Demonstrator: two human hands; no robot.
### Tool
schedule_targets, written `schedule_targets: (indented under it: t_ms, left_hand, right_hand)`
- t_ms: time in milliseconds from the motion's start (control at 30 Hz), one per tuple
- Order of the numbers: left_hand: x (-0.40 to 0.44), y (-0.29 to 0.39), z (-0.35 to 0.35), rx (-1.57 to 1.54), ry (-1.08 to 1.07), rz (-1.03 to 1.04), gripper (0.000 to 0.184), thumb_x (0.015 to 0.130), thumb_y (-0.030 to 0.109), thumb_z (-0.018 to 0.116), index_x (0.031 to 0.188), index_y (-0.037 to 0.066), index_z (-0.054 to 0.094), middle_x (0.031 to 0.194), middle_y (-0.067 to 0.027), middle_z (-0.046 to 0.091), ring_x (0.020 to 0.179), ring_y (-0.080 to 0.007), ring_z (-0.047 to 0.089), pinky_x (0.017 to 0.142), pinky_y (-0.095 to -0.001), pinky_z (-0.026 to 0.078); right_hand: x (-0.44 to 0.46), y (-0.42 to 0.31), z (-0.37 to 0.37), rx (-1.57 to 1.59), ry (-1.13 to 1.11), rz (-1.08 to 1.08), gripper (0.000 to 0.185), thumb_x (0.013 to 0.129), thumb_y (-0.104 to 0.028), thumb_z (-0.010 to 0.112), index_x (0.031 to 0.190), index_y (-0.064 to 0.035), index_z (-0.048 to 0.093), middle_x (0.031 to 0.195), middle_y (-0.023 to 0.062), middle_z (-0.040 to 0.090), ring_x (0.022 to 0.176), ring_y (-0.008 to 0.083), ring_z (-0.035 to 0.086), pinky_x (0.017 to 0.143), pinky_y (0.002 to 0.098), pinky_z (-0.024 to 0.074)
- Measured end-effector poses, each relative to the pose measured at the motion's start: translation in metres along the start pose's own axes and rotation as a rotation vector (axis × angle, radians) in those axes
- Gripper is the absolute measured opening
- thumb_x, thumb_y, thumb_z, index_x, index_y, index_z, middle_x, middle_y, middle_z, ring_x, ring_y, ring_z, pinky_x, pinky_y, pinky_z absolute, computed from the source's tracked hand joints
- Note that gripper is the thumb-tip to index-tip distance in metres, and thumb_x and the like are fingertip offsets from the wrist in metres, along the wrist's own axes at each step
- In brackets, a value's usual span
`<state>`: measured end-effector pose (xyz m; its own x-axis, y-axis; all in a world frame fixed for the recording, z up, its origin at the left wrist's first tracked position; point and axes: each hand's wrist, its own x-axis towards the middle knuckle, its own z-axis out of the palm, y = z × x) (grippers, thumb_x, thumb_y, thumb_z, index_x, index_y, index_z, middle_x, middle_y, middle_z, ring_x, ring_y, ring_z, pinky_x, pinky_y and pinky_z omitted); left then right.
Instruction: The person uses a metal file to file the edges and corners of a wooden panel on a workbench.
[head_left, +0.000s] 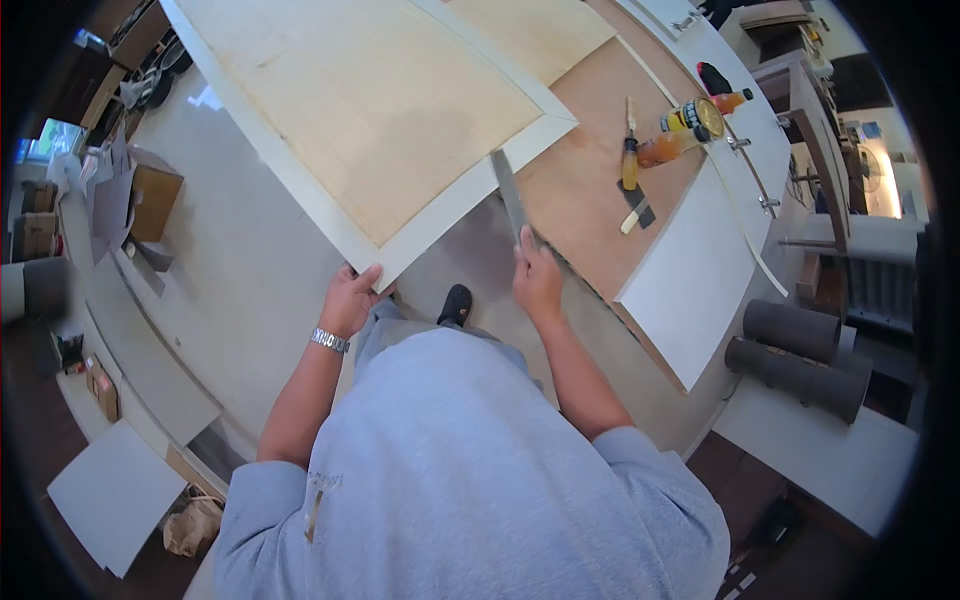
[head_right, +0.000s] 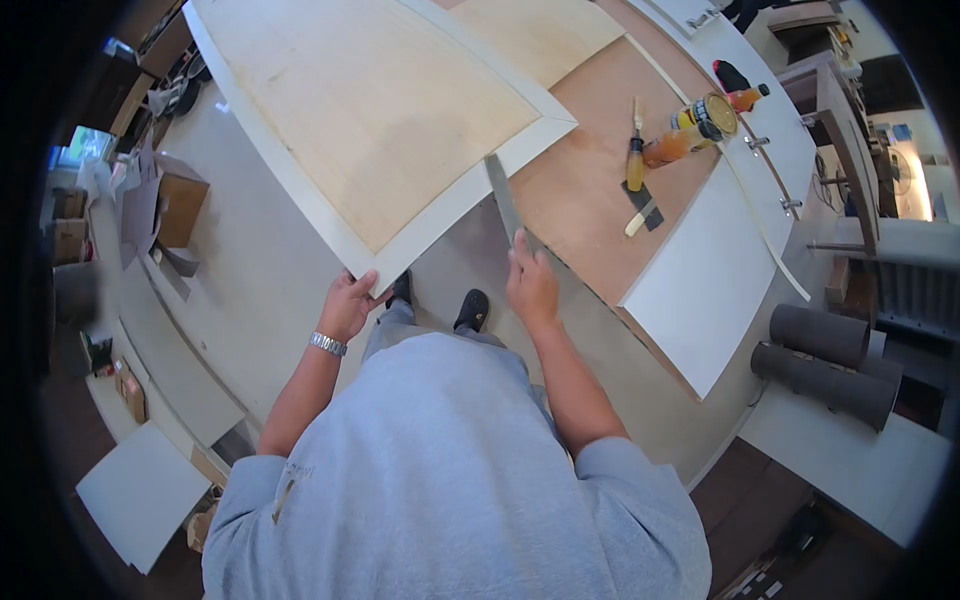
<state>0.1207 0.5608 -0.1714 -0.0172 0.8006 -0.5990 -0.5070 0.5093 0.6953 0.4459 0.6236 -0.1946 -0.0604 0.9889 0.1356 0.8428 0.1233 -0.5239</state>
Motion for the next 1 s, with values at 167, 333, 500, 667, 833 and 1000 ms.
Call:
schedule_targets:
  t_ms: [167,333,500,667,833,1000]
  left_hand:
    - [-0.003,-0.004,-0.005,0.023,0.002,-0.030,0.043,0.098,0.010,0.061,0.133,-0.004,0.041,0.130,-0.0158,0.058,0.117,-0.0273,0.061,0.097,-0.0470,0.055]
    - [0.001,-0.001,-0.001,-0.010,-0.012,0.005,0.040,0.098,0.012,0.063,0.131,-0.002,0.045,0.127,-0.0125,0.060,0.113,-0.0242,0.063,0.095,-0.0460,0.056]
    - [0.006,0.003,0.014,-0.001,0.000,-0.020,0.038,0.098,0.013,0.063,0.129,-0.002,0.047,0.126,-0.0115,0.061,0.113,-0.0232,0.063,0.097,-0.0462,0.055]
    - [0.024,0.003,0.036,-0.016,-0.020,0.009,0.034,0.097,0.013,0.064,0.126,0.000,0.051,0.123,-0.0109,0.062,0.110,-0.0219,0.063,0.096,-0.0439,0.055]
    - [0.024,-0.005,0.032,-0.044,-0.008,0.001,0.032,0.098,0.015,0.063,0.125,0.001,0.053,0.123,-0.0105,0.062,0.111,-0.0216,0.063,0.099,-0.0455,0.053]
    - [0.022,-0.002,0.034,-0.008,-0.014,-0.005,0.028,0.099,0.014,0.061,0.123,0.001,0.053,0.122,-0.0101,0.063,0.109,-0.0217,0.064,0.098,-0.0445,0.054]
  right_hand:
    - [0.073,-0.020,0.004,0.020,-0.030,0.076,0.045,0.098,-0.025,0.059,0.142,-0.0218,0.055,0.091,0.0225,0.062,0.083,0.0410,0.063,0.073,0.0498,0.0522]
    - [-0.027,-0.023,-0.014,-0.001,-0.192,-0.027,0.043,0.098,-0.027,0.058,0.141,-0.0236,0.057,0.082,0.0188,0.057,0.074,0.0386,0.062,0.069,0.0497,0.0526]
    - [0.023,-0.026,0.009,-0.089,-0.076,-0.139,0.042,0.096,-0.022,0.061,0.138,-0.0226,0.059,0.076,0.0158,0.052,0.069,0.0377,0.061,0.064,0.0483,0.0510]
    - [0.015,-0.023,-0.003,-0.013,-0.106,-0.101,0.039,0.097,-0.023,0.059,0.135,-0.0194,0.062,0.078,0.0169,0.054,0.069,0.0380,0.060,0.063,0.0492,0.0503]
    - [-0.016,-0.038,-0.006,0.017,-0.207,-0.069,0.039,0.097,-0.024,0.059,0.136,-0.0199,0.061,0.082,0.0170,0.057,0.072,0.0386,0.063,0.064,0.0498,0.0512]
    - [0.031,-0.055,0.006,-0.022,-0.158,-0.089,0.044,0.096,-0.023,0.061,0.139,-0.0244,0.058,0.083,0.0158,0.057,0.073,0.0387,0.063,0.066,0.0502,0.0516]
